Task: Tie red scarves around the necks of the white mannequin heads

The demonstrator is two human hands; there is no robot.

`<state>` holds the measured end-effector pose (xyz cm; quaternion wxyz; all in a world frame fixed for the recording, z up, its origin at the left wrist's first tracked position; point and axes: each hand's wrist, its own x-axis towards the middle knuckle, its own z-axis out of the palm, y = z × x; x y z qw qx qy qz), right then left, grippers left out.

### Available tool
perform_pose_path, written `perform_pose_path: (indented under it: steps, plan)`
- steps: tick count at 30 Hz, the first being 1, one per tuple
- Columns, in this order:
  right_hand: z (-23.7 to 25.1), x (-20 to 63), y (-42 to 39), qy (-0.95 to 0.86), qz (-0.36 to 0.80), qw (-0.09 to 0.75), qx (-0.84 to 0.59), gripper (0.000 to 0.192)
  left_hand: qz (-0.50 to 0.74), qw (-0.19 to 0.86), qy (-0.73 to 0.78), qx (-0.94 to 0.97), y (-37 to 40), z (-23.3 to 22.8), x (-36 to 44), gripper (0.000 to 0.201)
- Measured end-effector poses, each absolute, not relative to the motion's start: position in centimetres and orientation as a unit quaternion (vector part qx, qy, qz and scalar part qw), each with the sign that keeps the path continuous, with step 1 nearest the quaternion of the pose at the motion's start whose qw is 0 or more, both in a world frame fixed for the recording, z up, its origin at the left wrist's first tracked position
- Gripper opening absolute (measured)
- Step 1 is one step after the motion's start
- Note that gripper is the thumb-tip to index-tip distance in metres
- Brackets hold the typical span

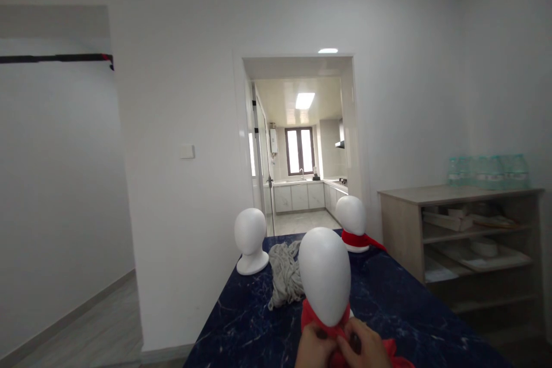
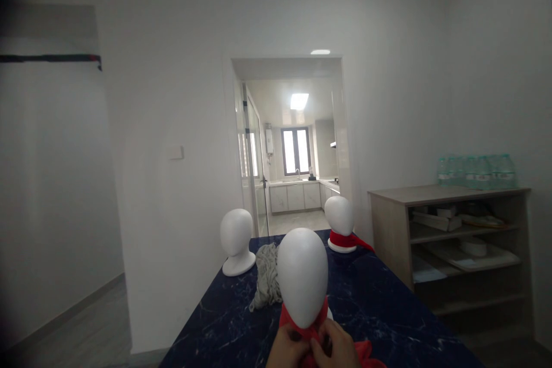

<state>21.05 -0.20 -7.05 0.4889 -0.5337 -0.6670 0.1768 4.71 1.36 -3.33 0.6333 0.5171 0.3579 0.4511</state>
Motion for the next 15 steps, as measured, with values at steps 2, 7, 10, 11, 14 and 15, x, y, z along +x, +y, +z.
perform_pose_path:
  steps: [2, 7, 10, 11, 14, 15]
  plan:
    - [-7.3, 21.2, -0.1, -0.664, 0.168, 0.476, -0.551, 0.012, 0.456, 0.634, 0.362, 0.508, 1.8, -4.1, 4.5, 0.028]
    - [-8.1, 21.5, -0.1, -0.685, 0.068, 0.443, -0.574, 0.014, 0.501, 0.633, 0.382, 0.450, 1.9, -5.4, 4.6, 0.034]
    - [-8.5, 21.7, -0.1, -0.704, 0.025, 0.421, -0.571, 0.031, 0.505, 0.649, 0.368, 0.433, 2.0, -5.5, 4.7, 0.029]
    - [-8.6, 21.8, -0.1, -0.711, 0.017, 0.415, -0.567, 0.036, 0.511, 0.653, 0.361, 0.428, 2.1, -5.5, 4.7, 0.026]
    - [-8.2, 22.2, -0.3, -0.728, 0.001, 0.407, -0.551, 0.047, 0.524, 0.668, 0.342, 0.403, 2.3, -5.3, 4.5, 0.027]
    - [-7.9, 22.3, -0.5, -0.730, -0.001, 0.407, -0.549, 0.049, 0.517, 0.678, 0.338, 0.398, 2.4, -5.3, 4.4, 0.029]
